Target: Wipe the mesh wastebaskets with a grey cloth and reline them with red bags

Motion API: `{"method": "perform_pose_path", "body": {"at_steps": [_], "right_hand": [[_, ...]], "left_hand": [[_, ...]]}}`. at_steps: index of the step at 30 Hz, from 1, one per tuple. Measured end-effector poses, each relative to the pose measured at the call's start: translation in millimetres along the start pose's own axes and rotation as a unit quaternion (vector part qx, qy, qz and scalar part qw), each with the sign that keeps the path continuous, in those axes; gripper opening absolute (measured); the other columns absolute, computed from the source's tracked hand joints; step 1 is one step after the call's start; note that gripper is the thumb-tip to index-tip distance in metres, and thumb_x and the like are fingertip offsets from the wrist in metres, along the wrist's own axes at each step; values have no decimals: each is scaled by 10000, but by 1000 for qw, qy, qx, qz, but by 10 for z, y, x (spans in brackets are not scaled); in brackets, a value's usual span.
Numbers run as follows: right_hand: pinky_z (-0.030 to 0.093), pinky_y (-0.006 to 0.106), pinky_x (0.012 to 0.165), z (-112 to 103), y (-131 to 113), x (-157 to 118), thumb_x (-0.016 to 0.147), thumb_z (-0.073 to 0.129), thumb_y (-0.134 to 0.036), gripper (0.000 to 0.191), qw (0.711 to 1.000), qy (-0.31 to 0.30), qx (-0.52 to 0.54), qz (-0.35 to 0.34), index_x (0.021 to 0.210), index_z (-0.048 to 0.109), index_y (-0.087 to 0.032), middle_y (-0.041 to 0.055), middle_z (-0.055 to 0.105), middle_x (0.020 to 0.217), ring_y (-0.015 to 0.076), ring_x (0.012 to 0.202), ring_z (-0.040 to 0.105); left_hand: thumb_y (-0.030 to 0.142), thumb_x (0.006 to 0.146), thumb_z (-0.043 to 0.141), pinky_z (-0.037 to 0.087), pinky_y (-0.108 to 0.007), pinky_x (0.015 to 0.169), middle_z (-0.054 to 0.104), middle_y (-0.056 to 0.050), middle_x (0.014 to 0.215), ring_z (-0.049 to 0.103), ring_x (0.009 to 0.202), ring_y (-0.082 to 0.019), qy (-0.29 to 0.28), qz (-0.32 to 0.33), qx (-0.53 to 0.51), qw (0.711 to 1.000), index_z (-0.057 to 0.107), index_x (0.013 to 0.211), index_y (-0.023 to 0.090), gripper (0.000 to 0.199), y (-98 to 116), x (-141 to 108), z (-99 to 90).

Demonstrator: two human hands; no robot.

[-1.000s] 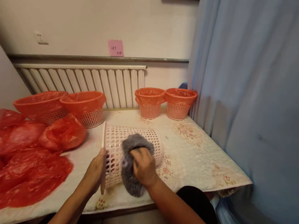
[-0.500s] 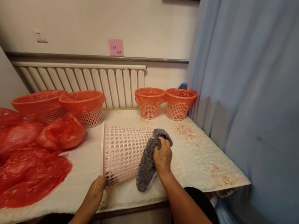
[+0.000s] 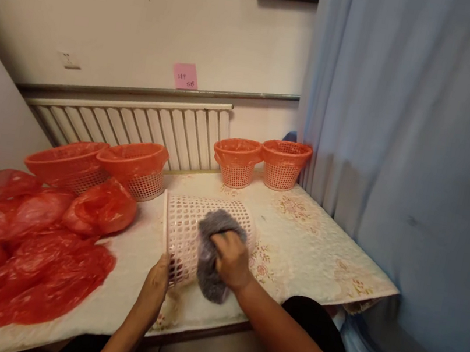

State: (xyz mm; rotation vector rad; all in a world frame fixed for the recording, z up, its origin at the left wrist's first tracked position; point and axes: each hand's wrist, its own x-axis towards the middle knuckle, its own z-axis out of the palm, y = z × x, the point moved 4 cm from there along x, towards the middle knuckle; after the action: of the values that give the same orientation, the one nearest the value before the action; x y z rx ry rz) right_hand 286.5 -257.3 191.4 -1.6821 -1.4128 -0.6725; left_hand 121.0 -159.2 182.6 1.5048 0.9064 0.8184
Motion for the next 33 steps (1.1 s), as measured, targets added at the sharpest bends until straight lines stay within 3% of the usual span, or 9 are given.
{"method": "perform_pose_path", "body": {"at_steps": [4, 7, 12, 15, 18, 21, 24, 28, 33], "right_hand": [[444, 320, 863, -193, 736, 115, 764, 431, -65, 432, 971, 90, -17, 219, 1159, 570, -174, 92, 556, 1043, 217, 976, 530], [457, 330, 859, -230, 834, 101, 779, 450, -96, 411, 960, 93, -31, 261, 1166, 564, -177, 93, 549, 1036, 222, 968, 535], [449, 362, 863, -58, 33, -31, 773, 451, -94, 404, 996, 28, 15, 86, 1152, 567, -174, 102, 532, 1012, 234, 964, 509], [448, 329, 701, 75, -518, -189, 802, 483, -187, 305, 996, -40, 31, -67, 1081, 606, -202, 69, 521, 864, 212, 771, 494], [415, 310, 627, 107, -647, -233, 814, 491, -218, 286, 990, -55, 25, -125, 1067, 625, -232, 45, 504, 783, 196, 678, 458], [442, 334, 719, 46, -304, -100, 795, 478, -149, 329, 998, -29, 17, -49, 1077, 629, -227, 67, 536, 860, 219, 800, 503], [447, 353, 865, -64, 253, 43, 726, 446, -57, 470, 994, 31, 20, 102, 1162, 582, -165, 108, 557, 1052, 236, 991, 521], [453, 353, 900, -158, 835, 78, 746, 464, -85, 435, 954, 85, 10, 288, 1158, 583, -161, 108, 583, 1075, 233, 1006, 554], [449, 391, 921, -126, 873, 54, 766, 482, -113, 380, 937, 102, 21, 334, 1126, 598, -137, 130, 593, 1076, 253, 1018, 557]], "left_hand": [[770, 712, 476, 543, -293, 604, 747, -86, 786, 704, 709, -231, -37, -14, -21, 999, 659, 855, 145, 667, -50, 41, 3], [711, 765, 480, 552, -290, 634, 748, -91, 803, 708, 696, -217, -39, -34, -23, 998, 657, 912, 134, 621, -15, 46, 31], [652, 847, 391, 551, -311, 638, 737, -86, 695, 700, 686, -227, -18, -26, 0, 999, 680, 911, 119, 610, 222, 55, 134], [699, 822, 373, 540, -342, 747, 742, -76, 713, 695, 778, -256, -14, 25, 38, 999, 691, 894, 123, 662, 380, 89, 141], [736, 799, 358, 531, -358, 736, 729, -63, 666, 686, 750, -270, -9, 17, 63, 998, 693, 881, 115, 710, 432, 124, 100], [706, 825, 357, 537, -352, 676, 716, -73, 661, 680, 663, -241, -42, -31, -10, 999, 674, 934, 94, 698, 391, 167, 111], [667, 833, 410, 541, -344, 691, 723, -104, 768, 681, 692, -220, -47, -44, -75, 995, 647, 986, 87, 645, 315, 211, 116], [686, 782, 485, 526, -350, 728, 704, -83, 793, 660, 740, -231, -47, 34, -1, 998, 651, 935, 113, 616, 135, 179, 36], [730, 771, 429, 500, -332, 648, 695, -79, 754, 610, 670, -234, -82, 91, 130, 984, 662, 808, 150, 626, -245, 19, -64]]}}
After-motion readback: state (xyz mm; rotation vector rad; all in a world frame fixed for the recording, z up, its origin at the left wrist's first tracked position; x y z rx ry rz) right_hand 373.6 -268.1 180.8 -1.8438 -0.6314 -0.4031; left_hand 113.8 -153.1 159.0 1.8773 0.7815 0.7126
